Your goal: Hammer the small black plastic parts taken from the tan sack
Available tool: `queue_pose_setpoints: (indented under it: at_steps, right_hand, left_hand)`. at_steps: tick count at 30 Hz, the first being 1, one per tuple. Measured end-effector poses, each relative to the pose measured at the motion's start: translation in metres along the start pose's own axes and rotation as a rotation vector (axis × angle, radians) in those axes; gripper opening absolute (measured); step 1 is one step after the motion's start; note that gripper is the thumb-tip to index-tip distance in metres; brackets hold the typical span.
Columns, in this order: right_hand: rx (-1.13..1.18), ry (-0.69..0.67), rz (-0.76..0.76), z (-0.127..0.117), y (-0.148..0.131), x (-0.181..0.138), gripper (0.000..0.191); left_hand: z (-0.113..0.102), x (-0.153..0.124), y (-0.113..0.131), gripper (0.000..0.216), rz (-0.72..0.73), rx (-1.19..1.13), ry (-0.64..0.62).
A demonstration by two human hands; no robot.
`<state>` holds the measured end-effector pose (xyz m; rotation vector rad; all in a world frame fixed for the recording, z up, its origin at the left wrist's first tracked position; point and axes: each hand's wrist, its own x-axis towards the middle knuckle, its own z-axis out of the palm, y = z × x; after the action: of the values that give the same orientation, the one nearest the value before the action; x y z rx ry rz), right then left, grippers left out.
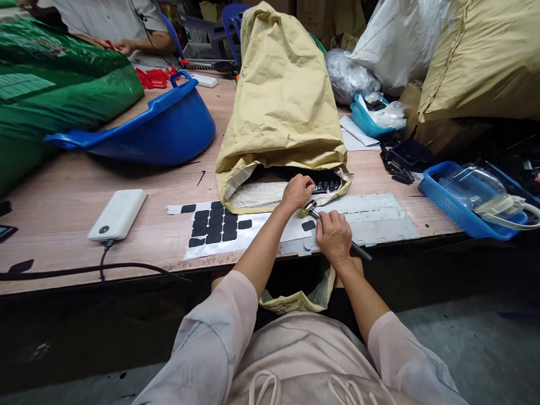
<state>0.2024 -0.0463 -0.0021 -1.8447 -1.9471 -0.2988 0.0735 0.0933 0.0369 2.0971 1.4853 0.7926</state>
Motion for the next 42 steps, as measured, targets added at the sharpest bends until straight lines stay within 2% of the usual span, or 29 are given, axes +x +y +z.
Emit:
queue_pose_setpoints:
  at_steps: [2, 4, 7, 9, 13, 15, 18, 21, 26, 31, 36, 42]
  right_hand:
    - [0.004, 0.0, 0.005, 0.0, -0.001, 0.0, 0.021]
    - [0.004, -0.002, 0.01, 0.0, -0.001, 0.0, 0.021]
    - [-0.005, -0.006, 0.009, 0.0, -0.002, 0.0, 0.019]
    - [-0.005, -0.012, 0.008, -0.001, -0.002, 0.0, 0.019]
    - [0.011, -0.03, 0.01, -0.002, -0.002, 0.0, 0.02]
    - [0.015, -0.033, 0.012, -0.002, -0.002, 0.0, 0.02]
    - [0.018, -0.029, 0.015, -0.001, -0.001, 0.0, 0.022]
    - [0.008, -0.02, 0.022, 0.001, 0.0, 0.0, 0.022]
    - [0.012, -0.031, 0.02, 0.001, 0.008, 0.005, 0.022]
    - [0.209, -0.027, 0.03, -0.008, 0.014, 0.003, 0.029]
    - [0.485, -0.001, 0.025, -0.023, 0.004, -0.009, 0.034]
    - [0.581, 0.055, -0.014, -0.039, -0.01, -0.012, 0.034]
  left_hand:
    - [0.014, 0.011, -0.002, 0.005, -0.009, 0.07, -0.083]
    - [0.019, 0.014, -0.002, 0.01, -0.012, 0.11, -0.152]
    - [0.012, 0.01, 0.0, 0.013, -0.021, 0.126, -0.167]
    - [0.0, 0.001, 0.001, 0.012, -0.019, 0.116, -0.123]
    - [-0.031, -0.036, -0.008, 0.011, 0.049, 0.039, 0.045]
    - [-0.041, -0.062, -0.017, 0.012, 0.097, 0.003, 0.062]
    - [-0.042, -0.098, -0.033, 0.013, 0.117, -0.006, -0.004]
    - [-0.03, -0.118, -0.042, 0.013, 0.092, 0.009, -0.038]
    - [-0.018, -0.12, -0.044, 0.017, 0.081, 0.032, -0.031]
    - [-0.021, -0.119, -0.044, 0.016, 0.078, -0.002, -0.03]
    - [-0.02, -0.119, -0.045, 0.014, 0.063, -0.021, -0.029]
    - [-0.022, -0.116, -0.043, 0.017, 0.004, -0.048, -0.06]
